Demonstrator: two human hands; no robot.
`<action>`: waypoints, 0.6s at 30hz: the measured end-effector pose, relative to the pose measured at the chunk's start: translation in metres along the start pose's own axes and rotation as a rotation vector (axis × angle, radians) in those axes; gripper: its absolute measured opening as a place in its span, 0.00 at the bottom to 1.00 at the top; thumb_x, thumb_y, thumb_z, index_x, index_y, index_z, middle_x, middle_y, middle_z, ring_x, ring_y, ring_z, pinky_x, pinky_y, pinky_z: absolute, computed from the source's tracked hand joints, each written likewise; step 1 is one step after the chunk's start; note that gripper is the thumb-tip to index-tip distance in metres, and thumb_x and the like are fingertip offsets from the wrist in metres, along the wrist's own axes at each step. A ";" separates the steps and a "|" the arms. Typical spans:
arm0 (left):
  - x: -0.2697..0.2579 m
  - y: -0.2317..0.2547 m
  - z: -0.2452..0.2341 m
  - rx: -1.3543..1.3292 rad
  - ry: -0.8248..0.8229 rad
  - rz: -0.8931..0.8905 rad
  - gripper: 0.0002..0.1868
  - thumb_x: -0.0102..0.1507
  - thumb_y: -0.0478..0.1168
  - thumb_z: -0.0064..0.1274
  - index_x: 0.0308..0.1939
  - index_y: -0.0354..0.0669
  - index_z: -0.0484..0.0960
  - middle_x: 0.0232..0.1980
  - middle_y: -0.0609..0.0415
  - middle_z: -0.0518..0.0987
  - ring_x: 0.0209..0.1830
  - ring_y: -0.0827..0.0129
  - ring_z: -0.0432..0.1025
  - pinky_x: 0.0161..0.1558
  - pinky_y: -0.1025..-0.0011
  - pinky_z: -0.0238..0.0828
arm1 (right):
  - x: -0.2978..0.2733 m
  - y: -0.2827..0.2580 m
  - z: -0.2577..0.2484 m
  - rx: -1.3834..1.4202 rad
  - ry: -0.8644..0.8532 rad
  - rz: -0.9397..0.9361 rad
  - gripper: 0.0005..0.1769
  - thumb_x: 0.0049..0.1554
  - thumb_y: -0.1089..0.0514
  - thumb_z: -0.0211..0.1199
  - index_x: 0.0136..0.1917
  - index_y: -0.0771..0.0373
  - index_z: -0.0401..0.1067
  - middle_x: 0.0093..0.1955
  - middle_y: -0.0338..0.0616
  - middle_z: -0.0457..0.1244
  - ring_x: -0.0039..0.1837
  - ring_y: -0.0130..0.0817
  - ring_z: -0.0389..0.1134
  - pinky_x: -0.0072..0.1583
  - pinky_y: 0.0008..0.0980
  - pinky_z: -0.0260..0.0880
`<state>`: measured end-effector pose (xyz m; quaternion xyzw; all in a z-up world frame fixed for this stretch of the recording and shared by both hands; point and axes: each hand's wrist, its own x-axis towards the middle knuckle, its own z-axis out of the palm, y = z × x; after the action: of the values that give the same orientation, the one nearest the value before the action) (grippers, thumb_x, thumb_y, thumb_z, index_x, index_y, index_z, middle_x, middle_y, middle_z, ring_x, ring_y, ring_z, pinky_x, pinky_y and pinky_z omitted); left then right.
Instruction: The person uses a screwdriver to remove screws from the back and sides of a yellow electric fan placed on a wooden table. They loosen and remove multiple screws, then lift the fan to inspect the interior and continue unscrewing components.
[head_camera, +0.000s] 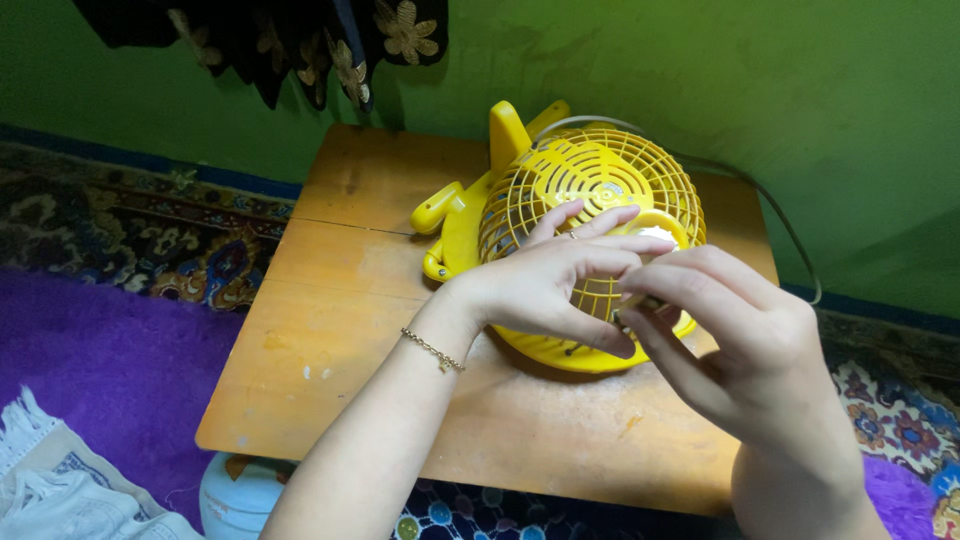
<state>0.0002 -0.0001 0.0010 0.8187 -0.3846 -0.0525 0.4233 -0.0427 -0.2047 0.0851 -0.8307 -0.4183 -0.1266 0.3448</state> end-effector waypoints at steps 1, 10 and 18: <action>-0.001 -0.001 0.000 -0.006 0.009 0.016 0.30 0.57 0.65 0.63 0.60 0.64 0.83 0.84 0.62 0.62 0.90 0.60 0.37 0.80 0.45 0.15 | 0.000 -0.001 -0.002 -0.001 0.006 -0.043 0.14 0.52 0.73 0.66 0.52 0.67 0.73 0.48 0.45 0.67 0.49 0.33 0.73 0.51 0.28 0.73; -0.002 -0.005 -0.002 -0.016 -0.004 0.062 0.22 0.57 0.63 0.64 0.52 0.66 0.90 0.84 0.61 0.61 0.90 0.59 0.36 0.79 0.46 0.12 | 0.005 -0.005 -0.012 0.105 -0.129 -0.158 0.19 0.44 0.77 0.55 0.47 0.63 0.73 0.48 0.42 0.67 0.55 0.39 0.71 0.60 0.35 0.71; 0.000 0.001 -0.001 -0.048 -0.005 -0.012 0.24 0.56 0.62 0.64 0.52 0.61 0.85 0.82 0.64 0.65 0.90 0.61 0.38 0.79 0.46 0.13 | 0.003 -0.003 -0.002 0.048 -0.023 -0.006 0.15 0.49 0.74 0.67 0.51 0.68 0.72 0.47 0.45 0.67 0.46 0.33 0.72 0.49 0.28 0.73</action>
<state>-0.0001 0.0006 0.0026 0.8105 -0.3792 -0.0663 0.4414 -0.0432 -0.2027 0.0892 -0.8222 -0.4278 -0.1081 0.3596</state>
